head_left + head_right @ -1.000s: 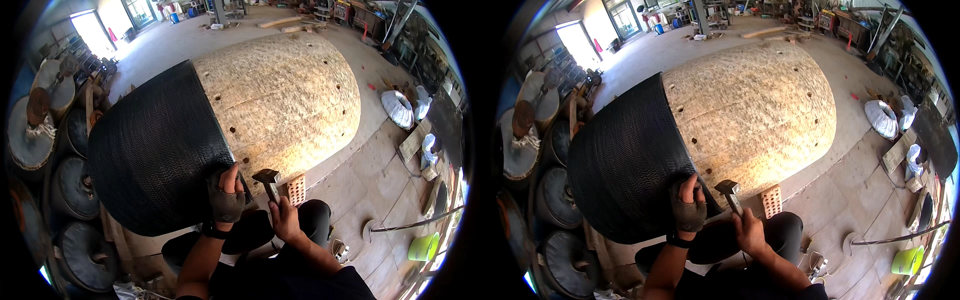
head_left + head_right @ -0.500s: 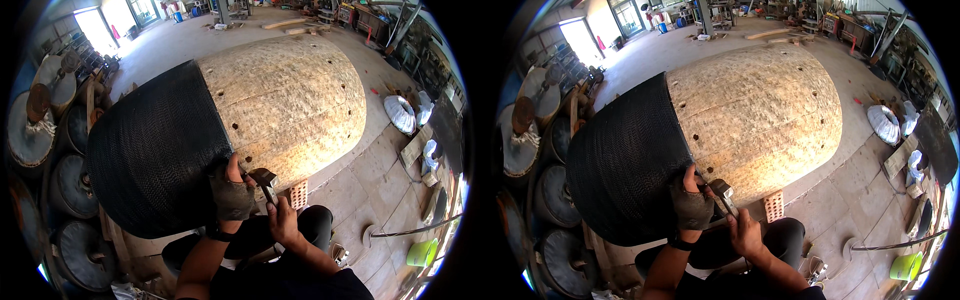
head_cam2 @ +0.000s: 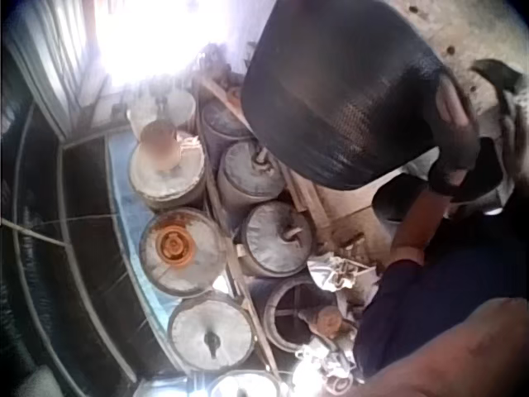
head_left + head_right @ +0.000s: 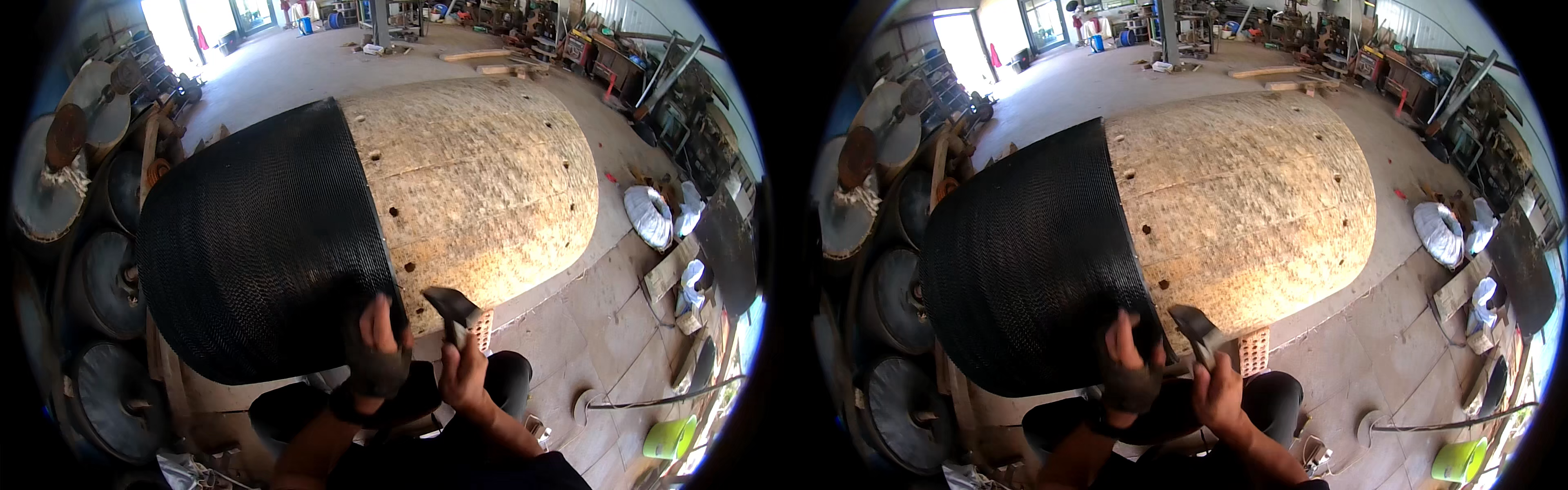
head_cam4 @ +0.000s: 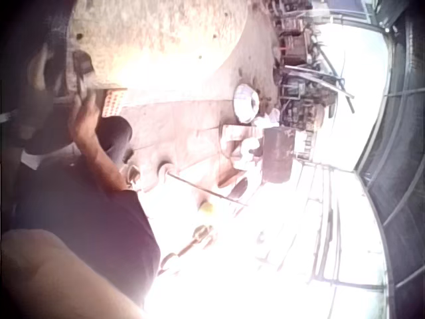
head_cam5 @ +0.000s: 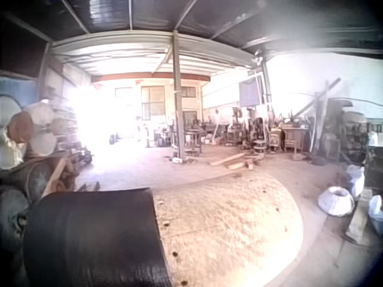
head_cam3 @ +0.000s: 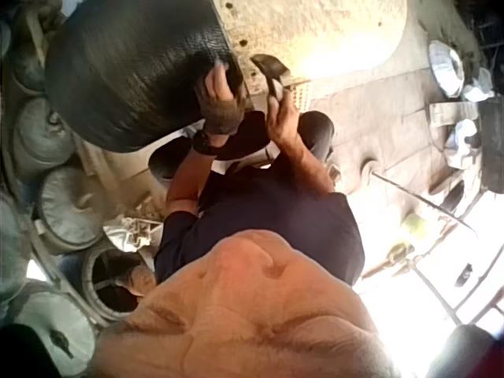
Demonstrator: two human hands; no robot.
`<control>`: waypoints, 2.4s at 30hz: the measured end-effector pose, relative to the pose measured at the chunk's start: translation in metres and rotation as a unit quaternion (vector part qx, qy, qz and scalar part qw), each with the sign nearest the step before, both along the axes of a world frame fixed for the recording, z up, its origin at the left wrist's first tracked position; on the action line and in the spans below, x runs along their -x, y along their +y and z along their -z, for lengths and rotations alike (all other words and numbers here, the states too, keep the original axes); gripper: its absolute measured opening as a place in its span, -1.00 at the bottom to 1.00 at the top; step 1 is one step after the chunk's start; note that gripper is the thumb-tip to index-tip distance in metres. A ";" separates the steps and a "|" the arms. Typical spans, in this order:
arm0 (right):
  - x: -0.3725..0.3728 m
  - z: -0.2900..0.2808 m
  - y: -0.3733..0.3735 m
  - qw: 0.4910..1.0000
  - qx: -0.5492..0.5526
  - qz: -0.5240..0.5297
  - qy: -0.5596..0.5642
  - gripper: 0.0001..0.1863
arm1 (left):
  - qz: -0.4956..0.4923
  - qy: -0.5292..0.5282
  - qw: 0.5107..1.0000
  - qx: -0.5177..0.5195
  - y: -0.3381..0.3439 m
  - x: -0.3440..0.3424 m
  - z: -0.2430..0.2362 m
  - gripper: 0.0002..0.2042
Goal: The person hammers metal pins into a black mesh material wrapped around a large wooden drum. They use a hammer to drive the pins into pre-drilled holes and use pliers to adjust the pins.
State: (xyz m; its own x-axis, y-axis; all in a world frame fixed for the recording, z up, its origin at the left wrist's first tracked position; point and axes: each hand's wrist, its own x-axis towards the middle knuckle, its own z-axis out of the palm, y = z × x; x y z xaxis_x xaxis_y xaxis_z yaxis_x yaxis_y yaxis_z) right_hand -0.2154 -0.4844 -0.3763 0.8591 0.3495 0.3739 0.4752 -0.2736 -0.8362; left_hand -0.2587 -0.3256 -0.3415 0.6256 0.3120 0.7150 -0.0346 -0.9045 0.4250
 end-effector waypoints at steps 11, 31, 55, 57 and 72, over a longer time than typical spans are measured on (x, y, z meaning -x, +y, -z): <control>0.000 0.010 0.001 0.998 -0.030 -0.042 -0.042 -0.70 | 0.152 0.290 0.944 -0.045 -0.051 0.090 0.127 -0.63; -0.001 0.003 0.009 0.965 -0.127 -0.054 -0.222 -0.81 | 0.203 0.297 0.932 0.041 -0.046 0.077 0.136 -0.74; -0.005 0.017 0.004 0.997 0.014 0.006 -0.071 -0.89 | 0.011 -0.149 0.971 -0.189 0.108 -0.004 -0.009 -0.63; -0.008 0.014 0.014 0.992 0.123 0.006 -0.035 -0.85 | -0.006 -0.113 0.977 -0.178 0.106 0.001 -0.005 -0.61; 0.007 0.012 0.005 0.992 0.036 0.040 -0.117 -0.86 | -0.046 -0.113 0.970 -0.211 0.106 -0.007 -0.008 -0.59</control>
State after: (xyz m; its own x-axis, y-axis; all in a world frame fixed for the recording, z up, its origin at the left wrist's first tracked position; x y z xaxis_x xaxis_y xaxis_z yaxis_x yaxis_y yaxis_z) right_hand -0.2227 -0.4796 -0.3887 0.7784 0.3162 0.5423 0.6276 -0.3737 -0.6830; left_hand -0.2521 -0.2201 -0.3338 0.4219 0.0092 0.9066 0.0049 -1.0000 0.0079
